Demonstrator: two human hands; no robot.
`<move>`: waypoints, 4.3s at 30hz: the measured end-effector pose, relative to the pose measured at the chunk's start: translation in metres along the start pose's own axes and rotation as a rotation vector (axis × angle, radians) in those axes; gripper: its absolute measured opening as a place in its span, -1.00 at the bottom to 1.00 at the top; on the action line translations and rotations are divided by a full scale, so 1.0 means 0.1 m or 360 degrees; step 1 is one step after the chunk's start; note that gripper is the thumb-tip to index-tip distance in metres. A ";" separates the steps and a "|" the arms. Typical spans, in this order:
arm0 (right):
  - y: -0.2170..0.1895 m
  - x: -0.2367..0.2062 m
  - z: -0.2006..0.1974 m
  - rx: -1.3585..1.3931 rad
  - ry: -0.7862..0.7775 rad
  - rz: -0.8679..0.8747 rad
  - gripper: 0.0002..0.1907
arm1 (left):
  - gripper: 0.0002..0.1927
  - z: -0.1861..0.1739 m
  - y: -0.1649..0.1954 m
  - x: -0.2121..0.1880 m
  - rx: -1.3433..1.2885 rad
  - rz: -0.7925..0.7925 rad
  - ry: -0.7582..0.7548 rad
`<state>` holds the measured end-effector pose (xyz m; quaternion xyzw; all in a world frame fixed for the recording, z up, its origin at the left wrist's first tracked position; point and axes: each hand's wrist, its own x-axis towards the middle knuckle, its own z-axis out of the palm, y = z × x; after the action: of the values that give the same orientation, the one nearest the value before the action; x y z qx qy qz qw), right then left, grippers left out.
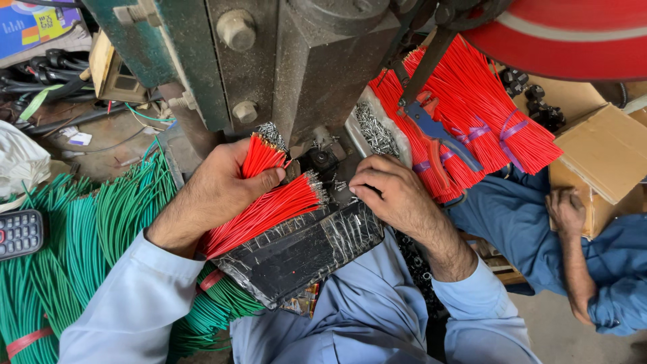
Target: The person holds a bundle of red insulated wires in one hand and picks metal terminal connectors with the other, inserting each wire end with a terminal into a crimping press and operating the machine to crimp the terminal onto the wire, placing finished wires aside and repeating the cycle.
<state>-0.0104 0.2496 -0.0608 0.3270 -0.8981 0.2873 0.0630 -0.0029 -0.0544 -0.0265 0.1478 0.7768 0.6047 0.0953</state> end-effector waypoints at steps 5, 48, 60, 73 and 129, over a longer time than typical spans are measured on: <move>-0.02 0.01 0.05 0.0207 0.0180 0.0178 -0.84 | -0.81 0.00 -0.02 -0.01 -0.0098 -0.0030 -0.0001; -0.07 0.50 0.57 0.1381 0.0133 0.0284 -0.86 | -0.83 -0.04 -0.06 0.01 -0.0077 0.0030 -0.0011; -0.05 0.22 -0.10 0.0120 -0.0156 -0.0034 -0.81 | -0.85 0.00 -0.05 0.00 -0.0107 0.0023 -0.0010; 0.11 0.16 -0.07 0.0425 -0.0193 0.0265 -0.88 | -0.82 -0.02 -0.03 0.00 -0.0081 -0.0099 -0.0012; -0.01 0.59 0.58 0.1020 0.0171 0.0218 -0.93 | -0.82 -0.03 -0.11 0.02 0.0080 0.0069 0.0056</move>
<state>-0.0515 0.1844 -0.0906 0.2534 -0.7774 0.5756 -0.0152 -0.0071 -0.0592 -0.0358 0.1563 0.7898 0.5896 0.0648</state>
